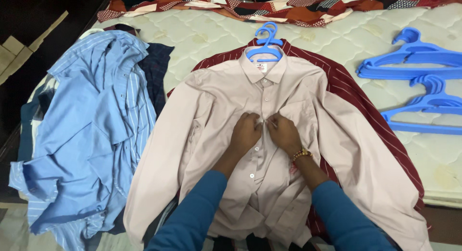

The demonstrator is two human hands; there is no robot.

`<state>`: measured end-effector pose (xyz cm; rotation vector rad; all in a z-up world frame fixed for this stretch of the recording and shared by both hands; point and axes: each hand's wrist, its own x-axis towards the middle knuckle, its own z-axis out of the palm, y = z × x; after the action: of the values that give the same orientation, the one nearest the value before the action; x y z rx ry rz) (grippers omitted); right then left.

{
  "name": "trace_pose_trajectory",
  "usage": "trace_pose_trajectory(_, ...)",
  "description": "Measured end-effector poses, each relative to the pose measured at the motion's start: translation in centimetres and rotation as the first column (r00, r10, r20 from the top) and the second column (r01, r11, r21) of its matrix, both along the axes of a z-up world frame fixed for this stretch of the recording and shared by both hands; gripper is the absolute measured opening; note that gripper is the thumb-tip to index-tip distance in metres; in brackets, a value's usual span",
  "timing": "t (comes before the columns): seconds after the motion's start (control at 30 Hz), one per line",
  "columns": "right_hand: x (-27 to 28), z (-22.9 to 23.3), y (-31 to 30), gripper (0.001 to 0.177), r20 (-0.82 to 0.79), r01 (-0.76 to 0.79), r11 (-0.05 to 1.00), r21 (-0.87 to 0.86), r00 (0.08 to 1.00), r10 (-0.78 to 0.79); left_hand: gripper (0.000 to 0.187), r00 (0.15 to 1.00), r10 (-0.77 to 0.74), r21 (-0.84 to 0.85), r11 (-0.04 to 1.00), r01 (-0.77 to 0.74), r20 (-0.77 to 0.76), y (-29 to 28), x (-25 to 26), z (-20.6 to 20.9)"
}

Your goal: The person places a light pink shirt on a blue hanger, buttons it, and smooths it out. Then the person places a light blue striped shirt on another blue hanger, buttons it, and smooths it out. Both shirts are left on the bed.

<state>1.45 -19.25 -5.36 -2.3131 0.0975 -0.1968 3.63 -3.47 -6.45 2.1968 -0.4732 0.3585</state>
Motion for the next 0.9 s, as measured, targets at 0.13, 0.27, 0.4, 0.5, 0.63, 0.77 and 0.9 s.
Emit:
trace_pose_trajectory(0.13,0.6,-1.0,0.0,0.027,-0.113,0.057,0.996,0.075,0.992,-0.048,0.014,0.994,0.078,-0.008,0.997,-0.079,-0.073,-0.6,0.5,-1.2)
trace_pose_trajectory(0.27,0.8,-1.3,-0.8,0.026,-0.142,0.049,0.981,0.186,0.990,-0.023,0.012,0.981,0.163,-0.066,0.983,-0.170,-0.101,-1.3,0.0,-0.4)
trace_pose_trajectory(0.4,1.2,-2.5,-1.8,0.017,-0.100,-0.005,0.844,0.537,0.993,0.069,0.011,0.946,0.206,-0.074,0.970,-0.231,-0.251,-1.9,-0.4,0.6)
trace_pose_trajectory(0.5,1.1,-3.3,-1.8,0.011,-0.113,-0.002,0.732,0.681,0.988,0.108,0.010,0.905,0.242,-0.057,0.959,-0.279,-0.351,-1.9,-0.6,0.8)
trace_pose_trajectory(0.63,0.6,-3.5,-1.8,0.009,-0.138,0.030,0.677,0.736,0.985,0.107,0.017,0.951,0.133,-0.239,0.950,-0.203,-0.279,-0.9,0.0,0.7)
trace_pose_trajectory(0.77,0.0,-2.8,-2.1,0.011,-0.179,0.056,0.652,0.757,0.976,0.124,0.029,0.966,0.196,-0.501,0.827,-0.256,-0.171,2.1,1.5,1.2)
trace_pose_trajectory(0.9,-0.2,-2.2,-2.0,0.012,-0.208,0.076,0.666,0.742,0.971,0.120,0.024,0.925,0.153,-0.809,0.450,-0.378,-0.347,6.9,3.4,2.2)
